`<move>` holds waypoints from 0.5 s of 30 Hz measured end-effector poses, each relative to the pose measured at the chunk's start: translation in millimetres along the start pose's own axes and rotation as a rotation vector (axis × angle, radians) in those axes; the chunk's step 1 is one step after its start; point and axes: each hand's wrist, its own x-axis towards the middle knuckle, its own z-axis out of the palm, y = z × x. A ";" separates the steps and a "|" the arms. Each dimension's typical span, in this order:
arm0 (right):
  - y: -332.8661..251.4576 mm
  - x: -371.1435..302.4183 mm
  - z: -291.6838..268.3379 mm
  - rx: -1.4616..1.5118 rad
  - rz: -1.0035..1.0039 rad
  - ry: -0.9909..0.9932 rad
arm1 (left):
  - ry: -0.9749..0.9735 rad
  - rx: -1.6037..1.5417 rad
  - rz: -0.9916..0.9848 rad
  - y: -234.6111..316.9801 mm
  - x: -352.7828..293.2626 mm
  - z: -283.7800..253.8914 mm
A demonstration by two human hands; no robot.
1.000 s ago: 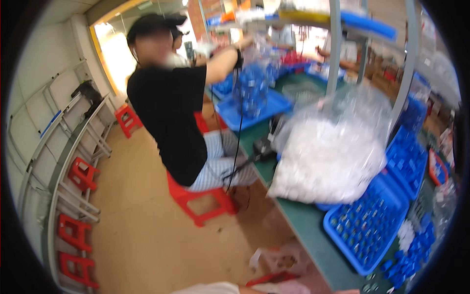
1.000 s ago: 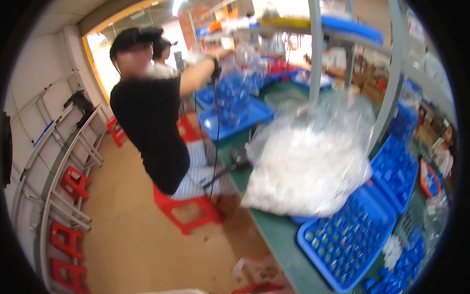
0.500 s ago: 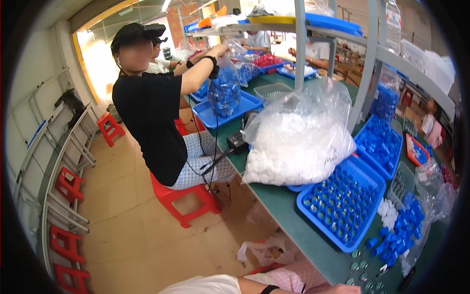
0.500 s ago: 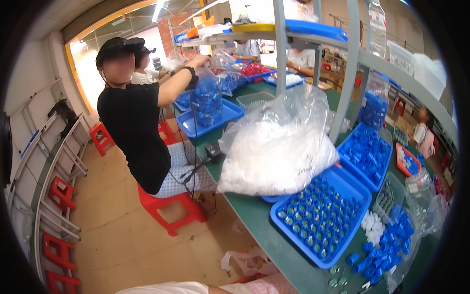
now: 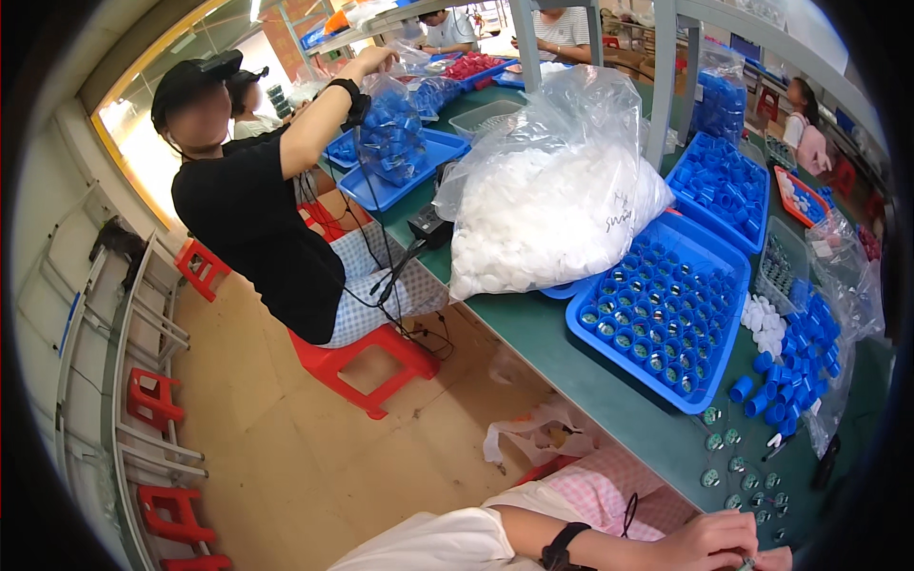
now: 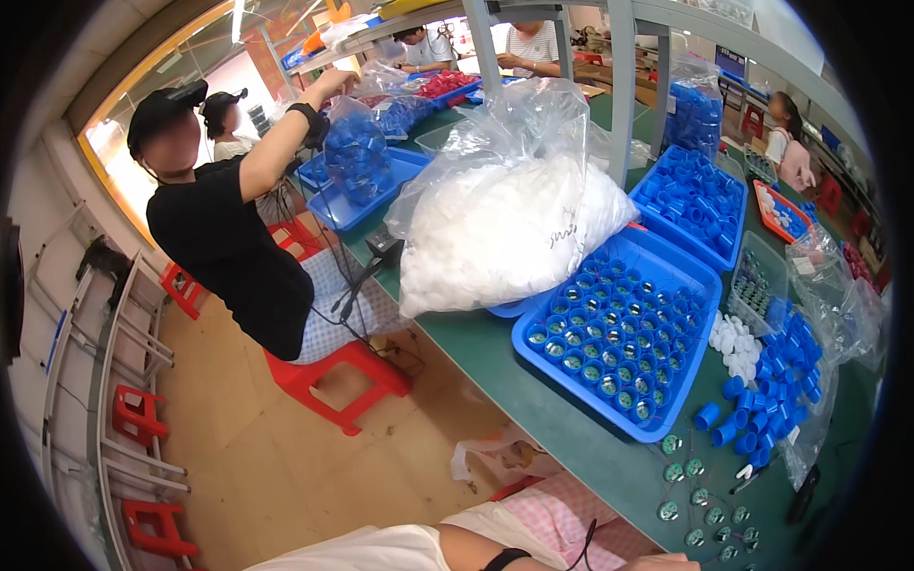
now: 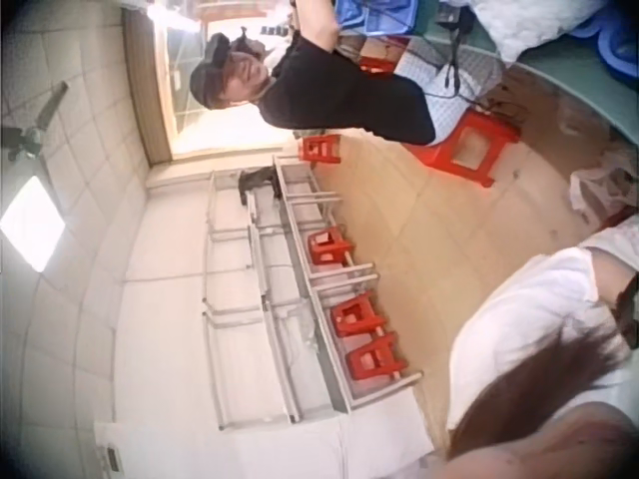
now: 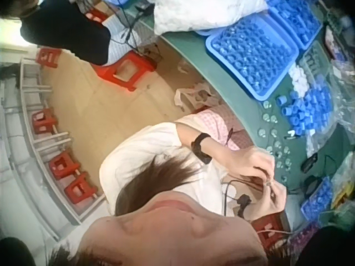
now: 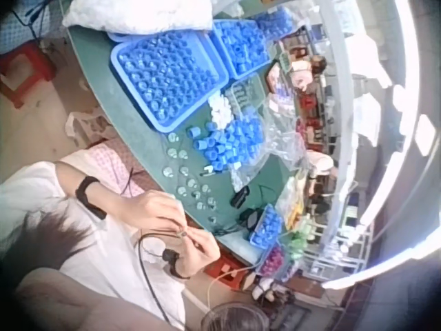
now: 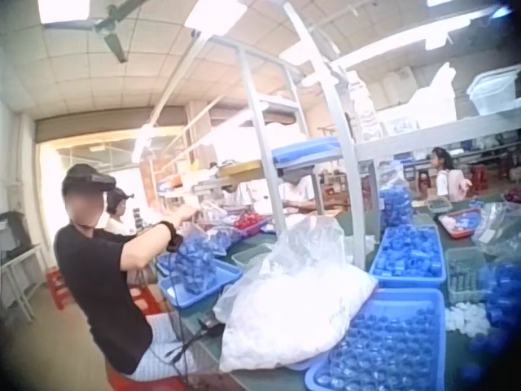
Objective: The person is assembling electronic components by placing small circuit boards into blue plastic caps and cases.
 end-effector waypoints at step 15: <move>52.2 36.7 -13.3 0.220 0.268 -0.089 | -0.323 0.307 -0.233 -36.0 9.2 -40.2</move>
